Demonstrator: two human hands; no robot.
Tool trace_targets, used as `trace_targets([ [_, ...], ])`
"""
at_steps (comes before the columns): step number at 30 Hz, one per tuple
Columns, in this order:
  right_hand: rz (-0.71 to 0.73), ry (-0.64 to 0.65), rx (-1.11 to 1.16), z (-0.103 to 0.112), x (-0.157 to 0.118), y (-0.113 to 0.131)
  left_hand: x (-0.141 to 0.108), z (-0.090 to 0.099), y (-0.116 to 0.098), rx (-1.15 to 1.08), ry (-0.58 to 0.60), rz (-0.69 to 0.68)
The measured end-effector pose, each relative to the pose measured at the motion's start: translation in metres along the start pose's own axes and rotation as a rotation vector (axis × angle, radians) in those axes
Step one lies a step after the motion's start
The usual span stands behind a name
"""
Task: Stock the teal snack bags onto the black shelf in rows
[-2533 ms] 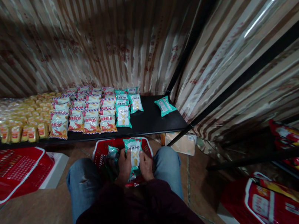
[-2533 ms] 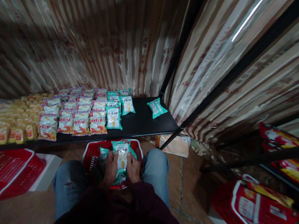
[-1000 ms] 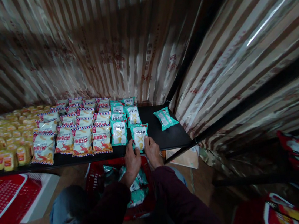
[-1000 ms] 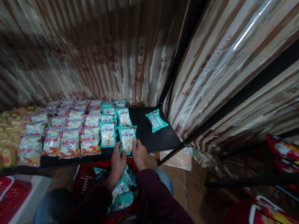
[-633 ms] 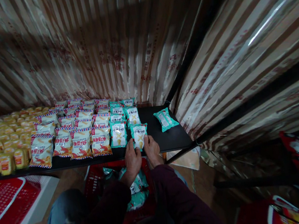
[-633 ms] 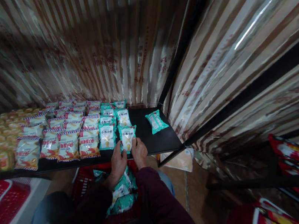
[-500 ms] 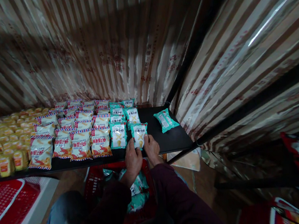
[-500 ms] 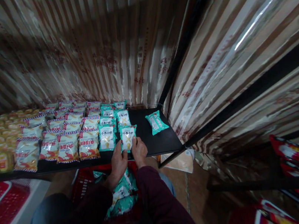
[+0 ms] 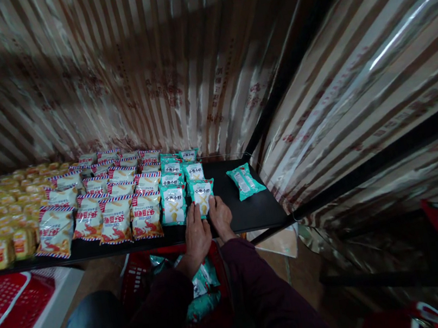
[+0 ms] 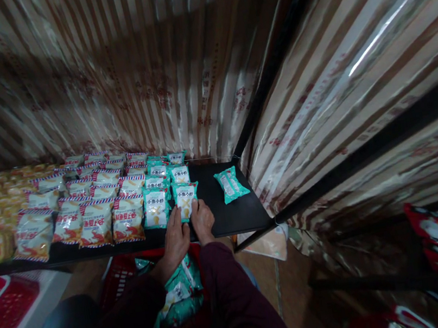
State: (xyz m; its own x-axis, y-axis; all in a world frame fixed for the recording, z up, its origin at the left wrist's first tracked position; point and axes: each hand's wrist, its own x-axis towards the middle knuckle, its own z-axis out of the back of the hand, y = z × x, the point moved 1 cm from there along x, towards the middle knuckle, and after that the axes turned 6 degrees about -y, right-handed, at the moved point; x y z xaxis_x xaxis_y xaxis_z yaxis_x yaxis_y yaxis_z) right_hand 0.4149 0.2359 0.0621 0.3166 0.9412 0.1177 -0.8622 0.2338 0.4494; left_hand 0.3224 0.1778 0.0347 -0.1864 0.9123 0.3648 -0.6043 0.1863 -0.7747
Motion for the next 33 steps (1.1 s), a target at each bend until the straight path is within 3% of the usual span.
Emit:
trace_targets([
  [6, 0.031, -0.015, 0.030, -0.007, 0.006, -0.002, 0.001, -0.004, 0.003, 0.057, -0.017, -0.056],
  [13, 0.118, -0.138, 0.285, -0.013, 0.013, -0.010, -0.001, -0.002, 0.000, 0.123, -0.009, -0.090],
  [22, 0.084, 0.024, 0.437, -0.014, 0.024, 0.000, 0.000, 0.000, -0.003, 0.188, 0.023, -0.089],
  [33, 0.118, 0.040, 0.408, -0.013, 0.033, 0.001, 0.001, 0.001, -0.002, 0.201, 0.034, -0.079],
])
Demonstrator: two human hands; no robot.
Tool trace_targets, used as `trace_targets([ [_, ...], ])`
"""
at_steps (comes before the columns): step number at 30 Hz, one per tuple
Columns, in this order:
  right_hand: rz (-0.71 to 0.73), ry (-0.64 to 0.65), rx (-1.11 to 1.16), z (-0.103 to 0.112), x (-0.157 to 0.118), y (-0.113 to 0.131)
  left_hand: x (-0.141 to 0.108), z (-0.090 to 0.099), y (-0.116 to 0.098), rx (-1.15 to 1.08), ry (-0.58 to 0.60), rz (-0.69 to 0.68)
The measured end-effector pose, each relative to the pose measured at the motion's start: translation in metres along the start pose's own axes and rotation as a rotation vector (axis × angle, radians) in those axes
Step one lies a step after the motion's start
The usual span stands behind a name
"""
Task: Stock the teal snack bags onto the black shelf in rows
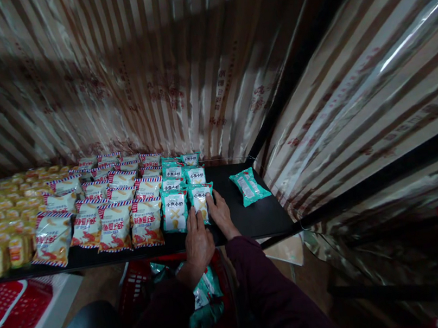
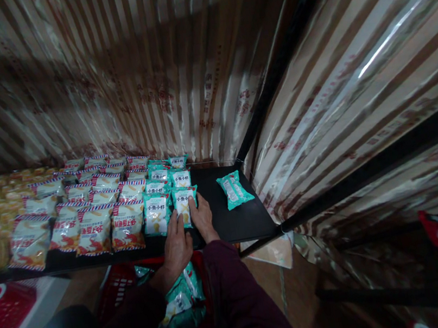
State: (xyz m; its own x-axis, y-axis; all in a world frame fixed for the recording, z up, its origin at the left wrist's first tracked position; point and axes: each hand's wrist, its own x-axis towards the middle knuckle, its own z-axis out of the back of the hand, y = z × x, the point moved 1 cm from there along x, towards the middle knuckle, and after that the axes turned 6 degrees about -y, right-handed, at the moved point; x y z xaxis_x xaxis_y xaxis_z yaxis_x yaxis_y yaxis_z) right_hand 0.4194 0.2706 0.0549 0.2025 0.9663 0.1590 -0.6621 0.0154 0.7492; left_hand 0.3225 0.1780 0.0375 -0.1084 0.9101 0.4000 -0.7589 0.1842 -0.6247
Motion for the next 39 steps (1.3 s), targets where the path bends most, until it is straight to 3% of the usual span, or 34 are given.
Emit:
trace_targets([
  [7, 0.049, 0.021, -0.023, -0.002, 0.003, -0.001, 0.001, 0.001, 0.001, 0.009, -0.004, -0.044],
  [13, 0.116, -0.214, 0.046, 0.003, -0.013, 0.000, -0.006, 0.012, 0.001, 0.036, 0.010, -0.148],
  [17, 0.315, -0.313, 0.098, 0.005, -0.047, 0.010, -0.015, 0.030, 0.009, 0.078, -0.025, -0.247],
  [20, 0.463, -0.251, 0.133, -0.003, -0.079, 0.020, -0.021, 0.047, 0.024, 0.131, -0.141, -0.234],
  [23, 0.511, -0.175, 0.115, -0.019, -0.103, 0.028, -0.025, 0.059, 0.043, 0.147, -0.245, -0.197],
  [27, 0.486, -0.090, 0.066, -0.038, -0.117, 0.035, -0.027, 0.065, 0.061, 0.104, -0.160, -0.237],
  [31, 0.448, -0.096, 0.043, -0.043, -0.118, 0.039, -0.026, 0.073, 0.065, 0.099, -0.079, -0.256],
  [35, 0.524, -0.097, 0.038, -0.041, -0.121, 0.050, -0.023, 0.089, 0.072, 0.162, -0.118, -0.291],
  [39, 0.568, -0.041, 0.073, -0.051, -0.131, 0.066, -0.021, 0.106, 0.092, 0.247, -0.181, -0.226],
])
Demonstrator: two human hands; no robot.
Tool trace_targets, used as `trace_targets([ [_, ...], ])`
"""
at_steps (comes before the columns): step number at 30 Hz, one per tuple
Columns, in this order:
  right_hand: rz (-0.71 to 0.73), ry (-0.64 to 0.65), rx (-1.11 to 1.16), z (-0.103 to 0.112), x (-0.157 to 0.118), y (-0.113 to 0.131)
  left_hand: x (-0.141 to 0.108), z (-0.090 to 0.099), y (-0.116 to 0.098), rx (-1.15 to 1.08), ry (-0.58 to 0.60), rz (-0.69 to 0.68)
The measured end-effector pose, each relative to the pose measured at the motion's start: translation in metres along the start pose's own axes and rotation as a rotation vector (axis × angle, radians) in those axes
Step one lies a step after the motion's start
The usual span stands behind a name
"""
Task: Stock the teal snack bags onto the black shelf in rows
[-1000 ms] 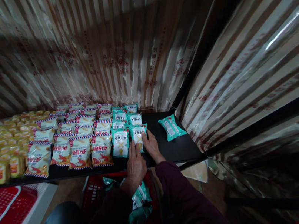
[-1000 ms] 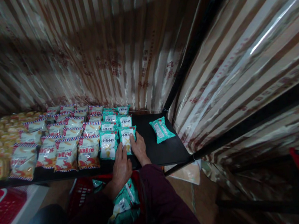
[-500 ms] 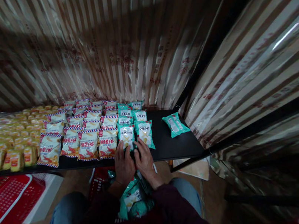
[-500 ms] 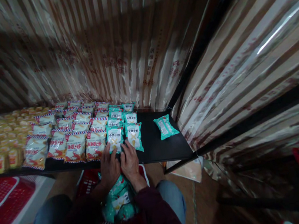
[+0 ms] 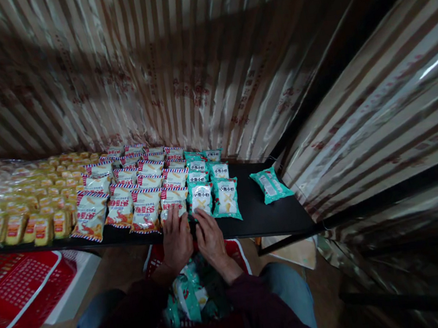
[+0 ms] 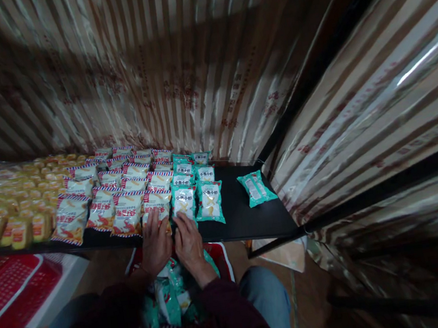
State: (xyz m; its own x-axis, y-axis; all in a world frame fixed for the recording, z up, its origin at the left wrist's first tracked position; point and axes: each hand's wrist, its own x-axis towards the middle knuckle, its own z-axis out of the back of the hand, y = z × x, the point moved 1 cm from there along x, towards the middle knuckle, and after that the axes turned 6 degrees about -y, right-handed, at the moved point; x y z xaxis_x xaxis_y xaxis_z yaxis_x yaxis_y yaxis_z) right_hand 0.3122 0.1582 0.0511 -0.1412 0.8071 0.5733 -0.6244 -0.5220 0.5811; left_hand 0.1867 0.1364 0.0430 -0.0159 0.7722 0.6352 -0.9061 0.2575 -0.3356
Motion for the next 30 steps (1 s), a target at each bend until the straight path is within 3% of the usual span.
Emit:
trace_targets([
  [6, -0.064, 0.029, -0.024, -0.023, 0.000, 0.021, -0.005, 0.005, 0.022, 0.041, -0.048, 0.009],
  [11, -0.096, 0.086, -0.097, -0.029, 0.003, 0.027, -0.006, 0.001, 0.026, 0.073, 0.006, 0.049],
  [30, -0.016, 0.020, 0.049, -0.047, -0.005, 0.019, -0.002, -0.010, 0.039, -0.075, -0.048, -0.025],
])
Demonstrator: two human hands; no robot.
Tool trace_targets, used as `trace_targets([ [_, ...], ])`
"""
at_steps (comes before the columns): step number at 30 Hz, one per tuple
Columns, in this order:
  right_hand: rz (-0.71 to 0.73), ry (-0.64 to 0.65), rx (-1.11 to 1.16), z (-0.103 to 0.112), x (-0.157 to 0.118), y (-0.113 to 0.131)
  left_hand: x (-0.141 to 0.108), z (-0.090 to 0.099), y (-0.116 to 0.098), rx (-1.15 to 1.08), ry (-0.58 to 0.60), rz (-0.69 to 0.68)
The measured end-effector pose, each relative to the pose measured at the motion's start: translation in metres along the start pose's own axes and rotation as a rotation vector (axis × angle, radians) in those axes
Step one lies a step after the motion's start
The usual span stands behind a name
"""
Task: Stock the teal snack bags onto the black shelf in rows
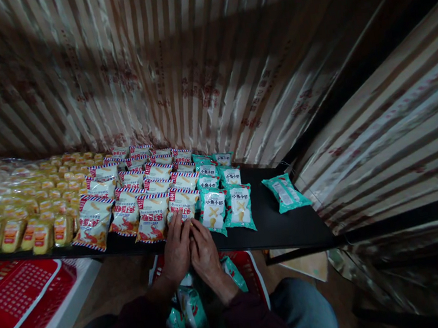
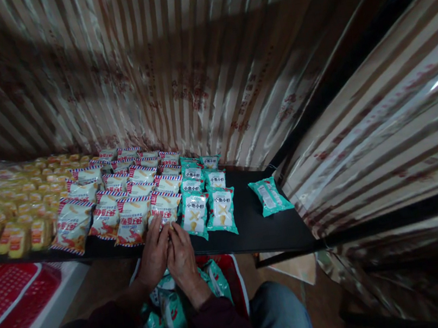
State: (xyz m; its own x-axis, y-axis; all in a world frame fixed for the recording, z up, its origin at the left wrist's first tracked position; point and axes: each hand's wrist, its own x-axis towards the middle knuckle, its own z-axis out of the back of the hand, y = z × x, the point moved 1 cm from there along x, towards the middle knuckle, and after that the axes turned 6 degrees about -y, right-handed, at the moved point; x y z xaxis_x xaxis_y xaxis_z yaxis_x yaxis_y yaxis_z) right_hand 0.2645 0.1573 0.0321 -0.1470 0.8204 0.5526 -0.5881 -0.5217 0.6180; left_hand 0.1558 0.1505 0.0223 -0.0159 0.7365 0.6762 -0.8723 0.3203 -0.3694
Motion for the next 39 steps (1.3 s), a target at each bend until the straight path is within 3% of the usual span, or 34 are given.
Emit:
trace_targets([
  [4, 0.007, 0.014, -0.012, 0.000, 0.002, -0.002, 0.004, 0.001, 0.002, 0.000, 0.010, -0.004],
  [15, 0.122, -0.034, -0.036, 0.009, 0.012, 0.003, 0.019, 0.013, -0.008, 0.158, -0.140, -0.029],
  [20, 0.203, -0.008, -0.047, 0.003, 0.027, 0.012, 0.023, 0.032, 0.002, 0.261, -0.234, 0.124],
  [24, 0.243, 0.074, -0.101, -0.006, 0.040, 0.021, 0.018, 0.041, 0.018, 0.299, -0.215, 0.195],
  [28, 0.239, 0.149, -0.161, -0.016, 0.048, 0.030, 0.013, 0.037, 0.029, 0.292, -0.187, 0.182],
  [39, 0.266, 0.128, -0.178, -0.011, 0.045, 0.027, 0.021, 0.031, 0.031, 0.200, -0.232, 0.177],
])
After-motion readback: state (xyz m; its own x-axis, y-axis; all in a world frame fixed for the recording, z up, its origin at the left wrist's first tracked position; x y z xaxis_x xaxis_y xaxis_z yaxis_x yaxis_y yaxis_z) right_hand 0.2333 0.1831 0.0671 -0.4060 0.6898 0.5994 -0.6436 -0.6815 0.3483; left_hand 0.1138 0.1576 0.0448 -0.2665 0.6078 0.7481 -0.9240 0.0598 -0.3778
